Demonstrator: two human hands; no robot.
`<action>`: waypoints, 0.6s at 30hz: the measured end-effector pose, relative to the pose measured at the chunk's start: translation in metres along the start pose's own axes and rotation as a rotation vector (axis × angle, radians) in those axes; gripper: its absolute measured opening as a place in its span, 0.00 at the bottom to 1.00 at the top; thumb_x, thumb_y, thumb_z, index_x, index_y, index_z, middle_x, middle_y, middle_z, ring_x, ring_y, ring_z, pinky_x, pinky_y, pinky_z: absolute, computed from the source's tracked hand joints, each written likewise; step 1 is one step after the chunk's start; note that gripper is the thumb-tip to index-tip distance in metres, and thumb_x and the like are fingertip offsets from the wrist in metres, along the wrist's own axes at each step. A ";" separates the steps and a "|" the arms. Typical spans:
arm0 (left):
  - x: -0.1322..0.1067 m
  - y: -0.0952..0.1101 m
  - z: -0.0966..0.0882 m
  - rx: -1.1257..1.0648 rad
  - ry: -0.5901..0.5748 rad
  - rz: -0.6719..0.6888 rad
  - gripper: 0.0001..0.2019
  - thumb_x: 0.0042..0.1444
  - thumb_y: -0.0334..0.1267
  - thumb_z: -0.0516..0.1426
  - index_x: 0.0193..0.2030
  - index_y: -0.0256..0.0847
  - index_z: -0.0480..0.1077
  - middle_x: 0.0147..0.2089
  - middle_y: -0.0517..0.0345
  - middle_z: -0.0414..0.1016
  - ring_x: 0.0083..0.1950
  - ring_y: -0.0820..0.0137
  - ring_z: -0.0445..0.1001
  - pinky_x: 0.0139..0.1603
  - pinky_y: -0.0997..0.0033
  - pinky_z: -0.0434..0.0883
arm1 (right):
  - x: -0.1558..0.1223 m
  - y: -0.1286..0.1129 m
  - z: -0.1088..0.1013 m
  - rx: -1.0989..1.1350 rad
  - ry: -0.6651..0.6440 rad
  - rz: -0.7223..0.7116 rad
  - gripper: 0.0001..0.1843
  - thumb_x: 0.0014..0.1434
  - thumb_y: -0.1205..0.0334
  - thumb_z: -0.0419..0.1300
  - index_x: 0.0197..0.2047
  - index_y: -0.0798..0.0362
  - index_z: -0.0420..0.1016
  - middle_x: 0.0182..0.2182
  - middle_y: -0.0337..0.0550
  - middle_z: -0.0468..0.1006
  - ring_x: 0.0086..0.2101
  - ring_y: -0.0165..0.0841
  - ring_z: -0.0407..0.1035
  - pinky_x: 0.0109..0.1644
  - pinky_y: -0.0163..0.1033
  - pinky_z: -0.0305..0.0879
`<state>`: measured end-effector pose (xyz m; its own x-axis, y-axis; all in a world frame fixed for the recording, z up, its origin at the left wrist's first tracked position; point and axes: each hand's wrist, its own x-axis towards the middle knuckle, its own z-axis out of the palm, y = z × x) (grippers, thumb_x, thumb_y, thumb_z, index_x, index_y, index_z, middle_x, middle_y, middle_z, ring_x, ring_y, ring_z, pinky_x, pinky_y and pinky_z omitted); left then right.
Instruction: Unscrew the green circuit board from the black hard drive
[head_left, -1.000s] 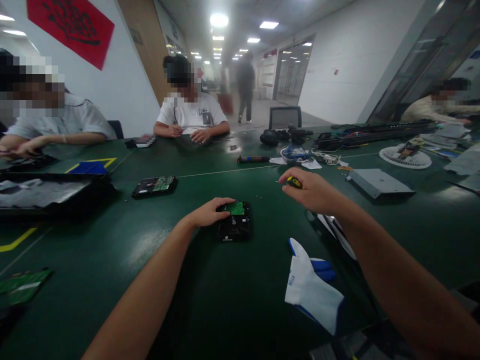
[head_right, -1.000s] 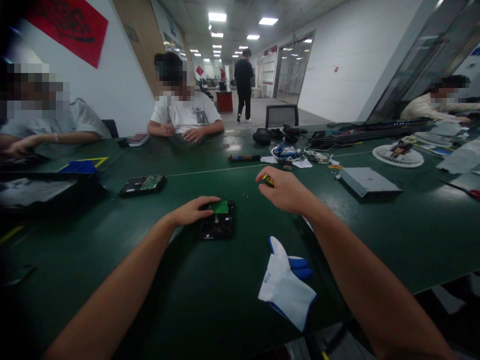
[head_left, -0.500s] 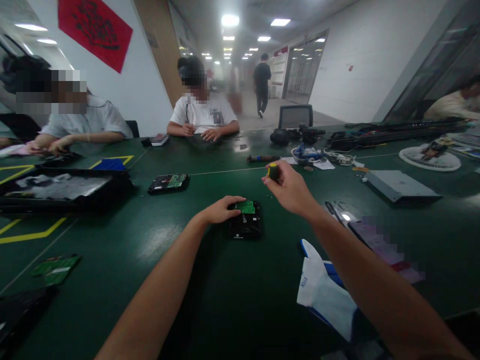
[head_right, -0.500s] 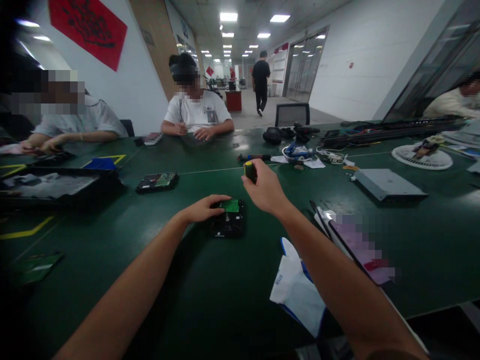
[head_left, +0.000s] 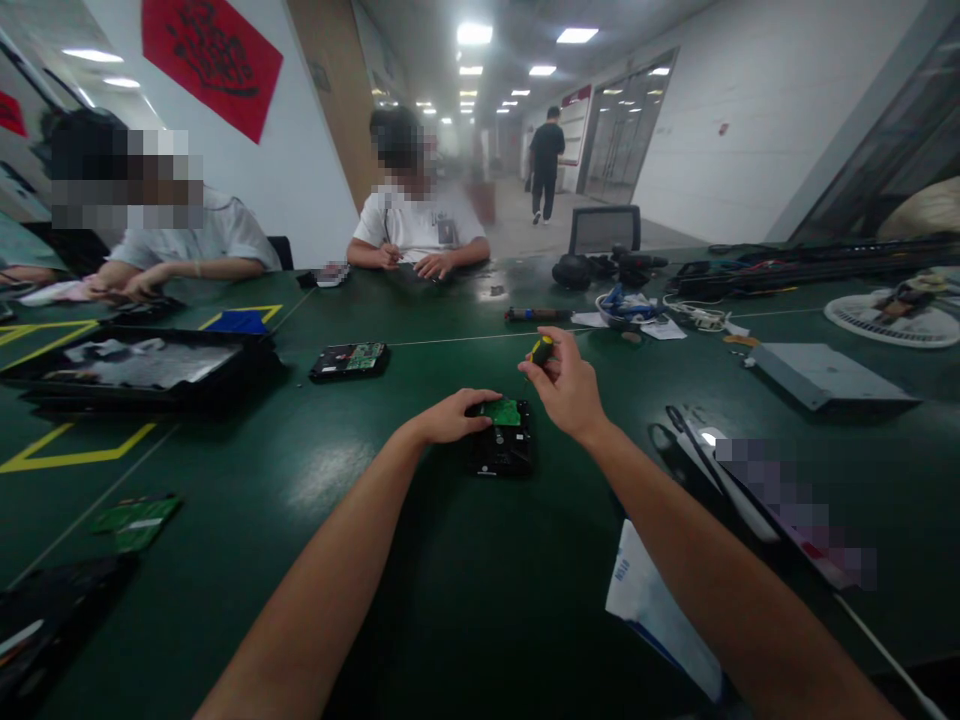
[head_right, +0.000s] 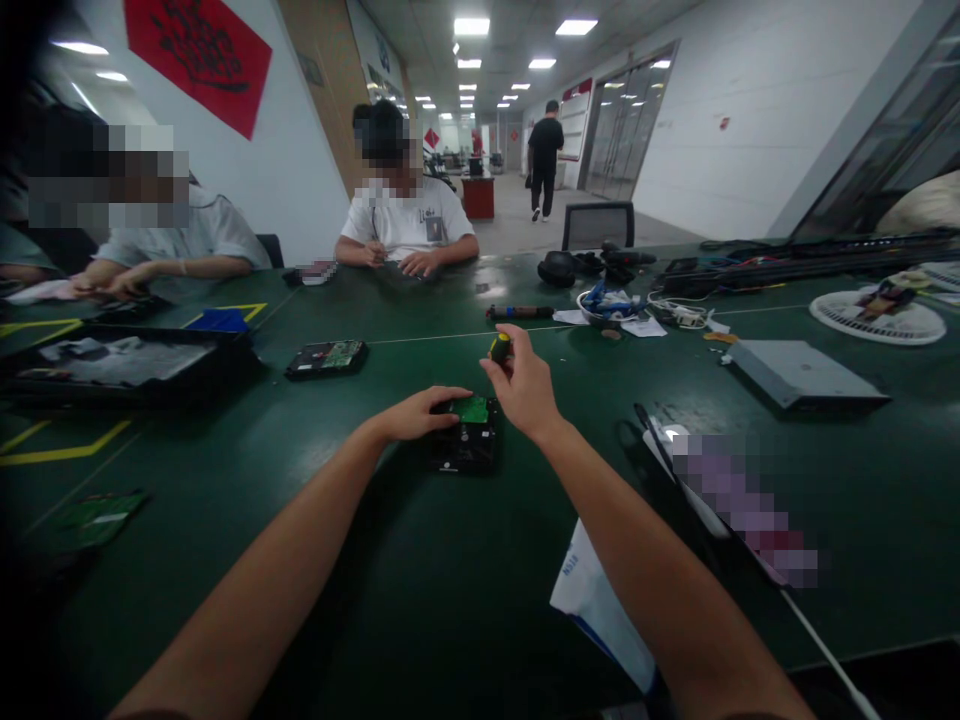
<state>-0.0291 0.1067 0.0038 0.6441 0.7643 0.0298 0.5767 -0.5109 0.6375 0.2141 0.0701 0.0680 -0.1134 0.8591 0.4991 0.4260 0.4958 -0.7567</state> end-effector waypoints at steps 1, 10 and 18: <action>0.000 0.000 0.000 0.003 -0.001 -0.002 0.31 0.59 0.44 0.58 0.70 0.47 0.61 0.69 0.53 0.65 0.69 0.56 0.63 0.71 0.53 0.57 | -0.002 0.001 0.002 0.012 0.004 -0.008 0.28 0.65 0.52 0.59 0.65 0.44 0.56 0.50 0.48 0.77 0.45 0.42 0.77 0.54 0.53 0.72; 0.002 -0.001 0.001 0.011 -0.005 0.008 0.31 0.60 0.45 0.57 0.70 0.48 0.60 0.69 0.54 0.66 0.68 0.56 0.64 0.70 0.54 0.58 | -0.007 0.017 0.009 0.059 0.028 -0.087 0.26 0.66 0.53 0.59 0.64 0.43 0.58 0.51 0.48 0.77 0.47 0.41 0.76 0.56 0.53 0.73; 0.003 -0.005 0.003 0.025 0.001 0.020 0.31 0.60 0.45 0.58 0.69 0.48 0.61 0.69 0.53 0.66 0.68 0.57 0.65 0.69 0.54 0.60 | -0.003 0.026 0.008 -0.006 0.094 -0.155 0.28 0.65 0.53 0.60 0.65 0.42 0.59 0.46 0.46 0.77 0.40 0.40 0.77 0.47 0.53 0.77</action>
<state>-0.0283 0.1104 -0.0018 0.6555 0.7540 0.0433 0.5756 -0.5358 0.6177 0.2181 0.0809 0.0435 -0.0943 0.7565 0.6471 0.4155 0.6206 -0.6650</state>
